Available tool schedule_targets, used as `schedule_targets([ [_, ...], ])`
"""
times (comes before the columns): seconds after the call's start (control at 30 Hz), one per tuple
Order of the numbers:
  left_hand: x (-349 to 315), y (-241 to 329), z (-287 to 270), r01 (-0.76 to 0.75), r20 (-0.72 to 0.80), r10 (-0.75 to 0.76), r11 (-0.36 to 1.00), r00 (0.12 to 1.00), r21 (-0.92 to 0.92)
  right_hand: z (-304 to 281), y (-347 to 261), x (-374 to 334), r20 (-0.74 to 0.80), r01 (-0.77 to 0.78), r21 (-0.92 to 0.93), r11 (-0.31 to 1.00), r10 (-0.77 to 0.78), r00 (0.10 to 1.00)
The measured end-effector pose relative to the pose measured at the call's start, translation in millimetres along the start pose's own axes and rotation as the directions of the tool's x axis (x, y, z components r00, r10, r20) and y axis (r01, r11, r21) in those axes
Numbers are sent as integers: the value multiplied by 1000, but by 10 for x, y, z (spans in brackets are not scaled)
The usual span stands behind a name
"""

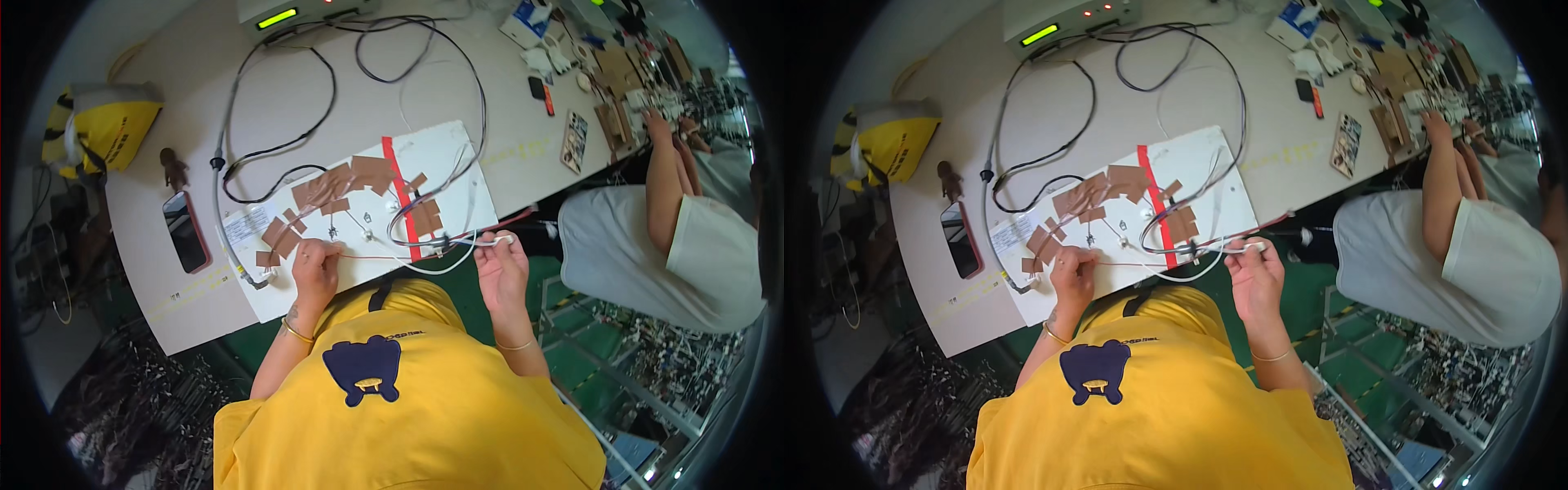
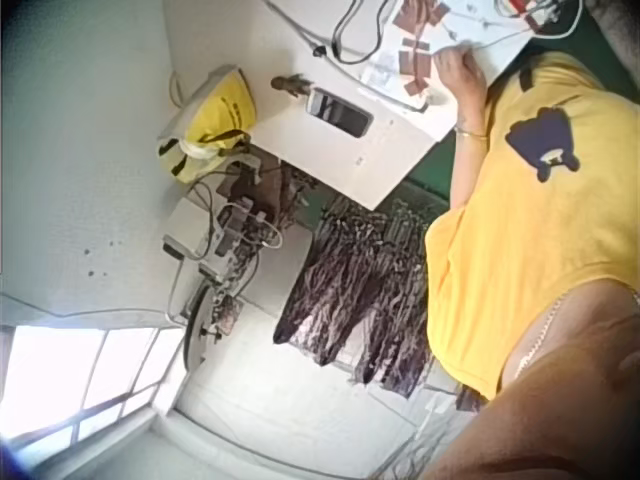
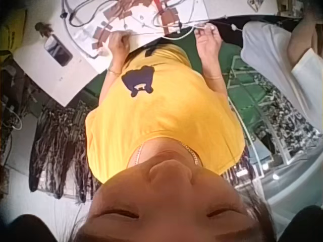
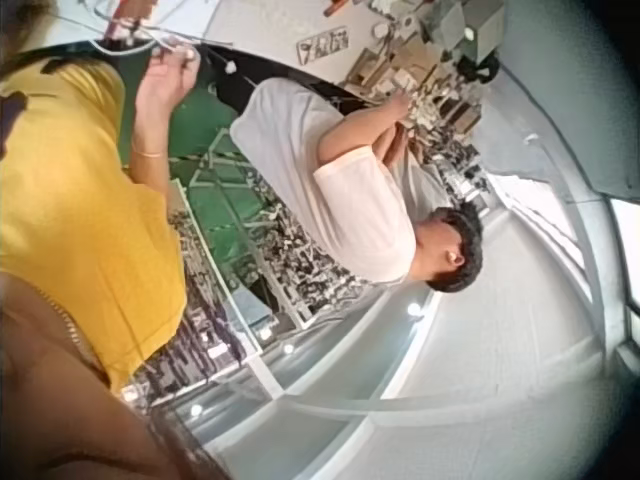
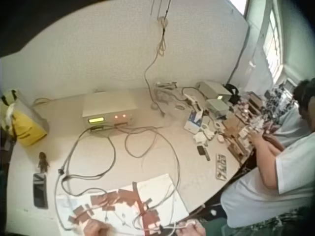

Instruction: Testing electrical wire harnesses by selecting them from racks and connecting them to a testing machine on a jig board.

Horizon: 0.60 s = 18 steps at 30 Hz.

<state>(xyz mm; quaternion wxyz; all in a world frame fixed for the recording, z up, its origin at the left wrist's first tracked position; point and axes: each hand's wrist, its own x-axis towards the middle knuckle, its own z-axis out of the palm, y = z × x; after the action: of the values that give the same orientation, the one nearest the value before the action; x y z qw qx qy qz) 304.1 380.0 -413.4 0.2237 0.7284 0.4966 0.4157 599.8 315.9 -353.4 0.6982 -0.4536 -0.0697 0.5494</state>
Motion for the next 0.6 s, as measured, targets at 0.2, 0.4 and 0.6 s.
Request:
schedule_targets([
  [0.2, -15, -14, -3, 69, 29, -68, 998, 997, -10, 380, -778, 307, -75, 669, 43, 742, -665, 743],
  [0.4, -4, -26, 7, 30, 3, -30, 1000, 1000, -5, 441, -817, -250, 358, 374, -913, 164, -120, 926],
  [0.6, -1, -9, 13, 57, 29, -57, 998, 998, -25, -171, 478, -268, 268, 262, -962, -81, -88, 959],
])
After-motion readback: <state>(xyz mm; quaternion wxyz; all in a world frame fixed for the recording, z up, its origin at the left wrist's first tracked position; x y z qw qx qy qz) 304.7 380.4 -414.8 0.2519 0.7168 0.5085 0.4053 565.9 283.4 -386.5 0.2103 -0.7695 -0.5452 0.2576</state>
